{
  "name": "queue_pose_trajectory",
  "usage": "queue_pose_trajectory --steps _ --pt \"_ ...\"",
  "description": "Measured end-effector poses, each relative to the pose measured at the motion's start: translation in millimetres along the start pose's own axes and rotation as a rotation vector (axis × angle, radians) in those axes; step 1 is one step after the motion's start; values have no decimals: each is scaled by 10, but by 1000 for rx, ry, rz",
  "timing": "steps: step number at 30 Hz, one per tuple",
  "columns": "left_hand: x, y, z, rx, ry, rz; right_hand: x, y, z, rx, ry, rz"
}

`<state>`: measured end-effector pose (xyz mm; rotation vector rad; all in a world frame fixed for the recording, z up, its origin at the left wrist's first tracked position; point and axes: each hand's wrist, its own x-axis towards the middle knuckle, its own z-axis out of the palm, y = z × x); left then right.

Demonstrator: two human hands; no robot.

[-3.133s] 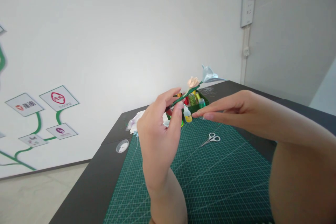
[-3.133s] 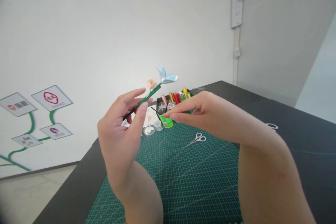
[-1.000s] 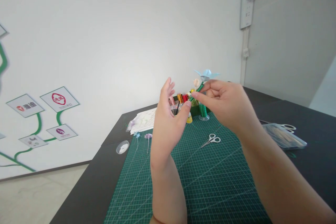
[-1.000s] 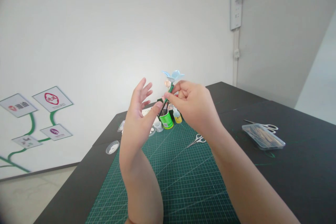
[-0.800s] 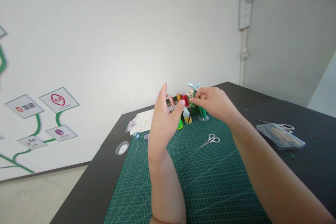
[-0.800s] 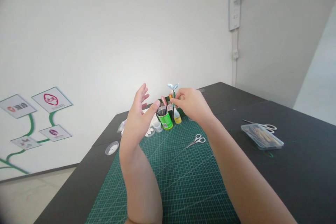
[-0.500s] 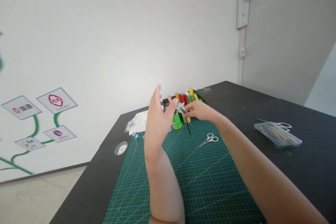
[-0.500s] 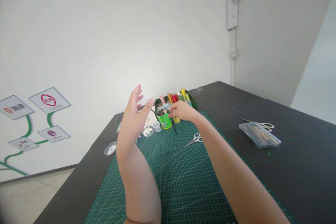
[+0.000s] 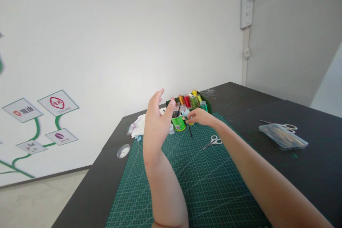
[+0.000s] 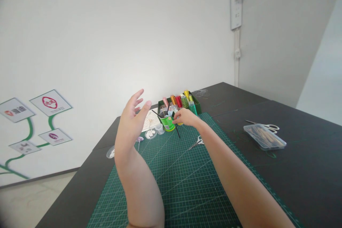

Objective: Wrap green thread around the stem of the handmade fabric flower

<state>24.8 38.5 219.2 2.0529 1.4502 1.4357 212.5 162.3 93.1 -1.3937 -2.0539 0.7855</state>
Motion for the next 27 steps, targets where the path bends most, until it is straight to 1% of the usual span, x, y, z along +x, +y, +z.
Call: queue_pose_trajectory --steps 5,8,11,13,14,16,18,20,21,23,25,27 --pt "-7 -64 -36 40 -9 57 22 64 11 42 -4 4" --pt "2 -96 -28 49 -14 64 25 77 24 100 2 1" --pt "43 -184 90 58 -25 68 -12 23 9 190 32 -12" --pt "64 -321 225 46 -45 71 -72 -56 -41 267 70 -26" --pt "61 -419 295 -7 -37 43 -112 -105 -77 308 86 -34" --pt "11 -668 417 -212 -8 -84 -203 -210 -154 386 90 -47" --pt "-114 -960 489 -282 -13 -190 -300 -304 -198 450 44 -50" --pt "-309 -1245 513 -349 -59 -319 -399 -373 -169 502 -30 -46" --pt "-426 -1368 514 -391 -92 -386 -452 -396 -119 527 -67 -42" --pt "-673 -1552 508 -493 -158 -505 -575 -422 47 586 -130 -26" --pt "-906 -1640 502 -629 -248 -590 -720 -424 273 650 -170 0" --pt "-1096 -1646 504 -771 -381 -658 -874 -411 508 702 -186 36"
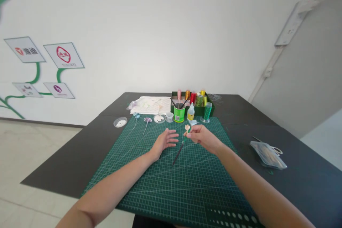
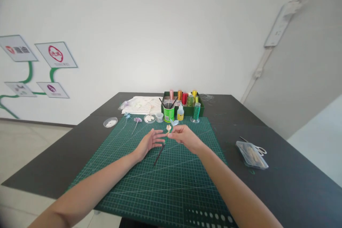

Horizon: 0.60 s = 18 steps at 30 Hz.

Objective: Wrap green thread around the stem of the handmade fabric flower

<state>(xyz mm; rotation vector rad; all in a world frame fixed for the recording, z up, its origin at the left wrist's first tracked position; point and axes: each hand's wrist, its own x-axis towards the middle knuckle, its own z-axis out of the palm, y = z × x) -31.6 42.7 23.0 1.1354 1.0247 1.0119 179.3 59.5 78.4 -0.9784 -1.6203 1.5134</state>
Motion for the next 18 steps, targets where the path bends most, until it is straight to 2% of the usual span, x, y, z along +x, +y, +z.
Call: queue_pose_trajectory --steps 2,5,7,11,18 --pt "-118 -76 48 -71 -162 -115 -102 154 150 40 9 20" --pt "-249 -122 128 -129 -360 -249 -213 305 262 63 19 37" --pt "-309 -127 158 -195 -439 -269 -247 365 278 61 7 45" --pt "-356 -100 139 -197 -399 -214 -235 481 265 29 18 49" --pt "-220 -135 50 -91 -262 -122 -151 676 198 -173 185 -15"
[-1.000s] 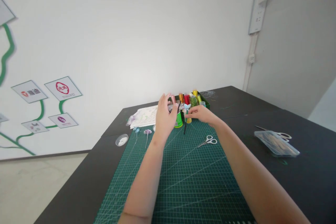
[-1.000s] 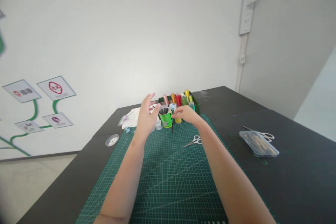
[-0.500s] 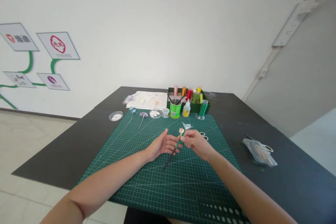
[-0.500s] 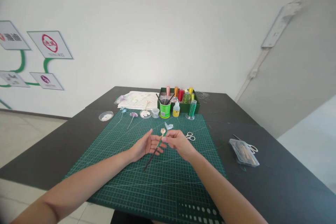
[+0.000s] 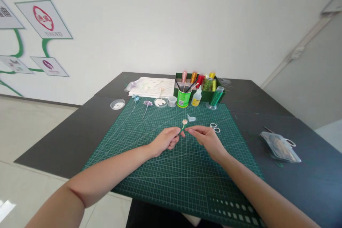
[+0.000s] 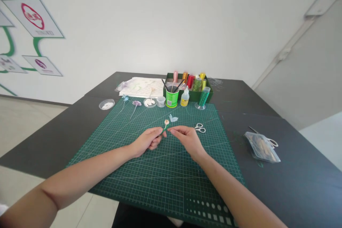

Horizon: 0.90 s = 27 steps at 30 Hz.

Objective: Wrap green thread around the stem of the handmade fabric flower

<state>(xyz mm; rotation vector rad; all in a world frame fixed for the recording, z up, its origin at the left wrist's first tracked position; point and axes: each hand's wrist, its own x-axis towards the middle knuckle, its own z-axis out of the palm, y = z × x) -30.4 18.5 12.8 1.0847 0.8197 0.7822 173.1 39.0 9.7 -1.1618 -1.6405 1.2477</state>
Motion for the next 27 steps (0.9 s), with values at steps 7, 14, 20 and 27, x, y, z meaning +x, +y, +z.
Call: queue_pose_trajectory --steps 7,14,20,27 --pt "85 -73 -50 211 82 26 -83 -3 -52 -277 -62 -220" --pt "117 -109 -95 389 55 -7 -127 -185 -161 -374 -180 -235" --pt "25 -51 -24 544 82 40 -202 -345 -234 -376 -436 -189" --pt "60 -46 -12 427 114 37 -238 -282 -145 -966 -576 -248"
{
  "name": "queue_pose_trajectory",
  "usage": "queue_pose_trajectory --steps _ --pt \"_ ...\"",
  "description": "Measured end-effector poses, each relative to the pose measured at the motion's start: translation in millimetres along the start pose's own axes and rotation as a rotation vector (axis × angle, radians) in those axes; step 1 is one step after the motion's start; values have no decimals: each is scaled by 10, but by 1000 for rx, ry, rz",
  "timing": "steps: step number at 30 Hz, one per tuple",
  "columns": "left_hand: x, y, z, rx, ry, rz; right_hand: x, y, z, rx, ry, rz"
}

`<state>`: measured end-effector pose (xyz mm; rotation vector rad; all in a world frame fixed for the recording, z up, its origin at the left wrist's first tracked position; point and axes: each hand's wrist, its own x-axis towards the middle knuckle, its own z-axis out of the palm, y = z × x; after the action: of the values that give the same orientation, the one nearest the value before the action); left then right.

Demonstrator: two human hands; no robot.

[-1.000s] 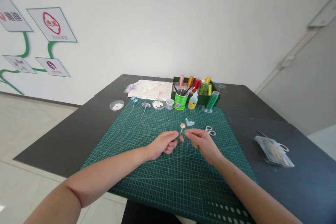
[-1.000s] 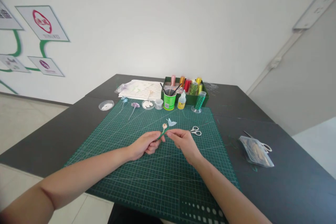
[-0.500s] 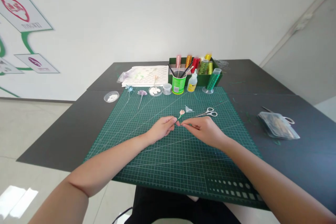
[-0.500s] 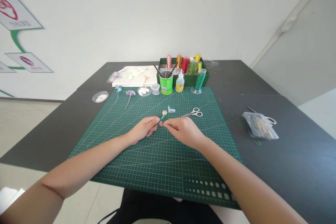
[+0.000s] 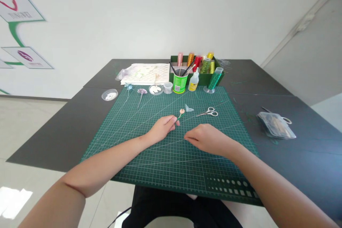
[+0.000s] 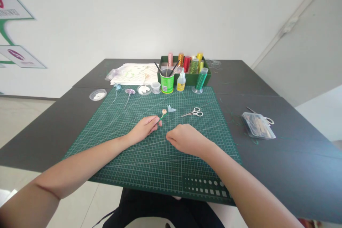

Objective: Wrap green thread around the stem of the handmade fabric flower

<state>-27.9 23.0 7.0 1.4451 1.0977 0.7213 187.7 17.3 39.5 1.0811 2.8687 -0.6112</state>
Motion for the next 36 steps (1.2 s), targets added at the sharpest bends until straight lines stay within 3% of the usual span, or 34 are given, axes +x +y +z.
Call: queue_pose_trajectory --steps 6,14,20,27,32,36 --pt "66 17 -75 -194 -68 -49 25 160 -5 -100 76 131" --pt "-2 43 -47 -196 -181 31 82 528 37 36 296 237" --pt "-91 75 -4 43 -338 143 119 636 73 238 460 239" --pt "-171 88 51 406 -435 277 128 516 98 443 623 174" --pt "-193 84 47 561 -403 335 108 407 93 504 679 162" --pt "-240 90 62 745 -283 462 129 434 113 517 688 172"
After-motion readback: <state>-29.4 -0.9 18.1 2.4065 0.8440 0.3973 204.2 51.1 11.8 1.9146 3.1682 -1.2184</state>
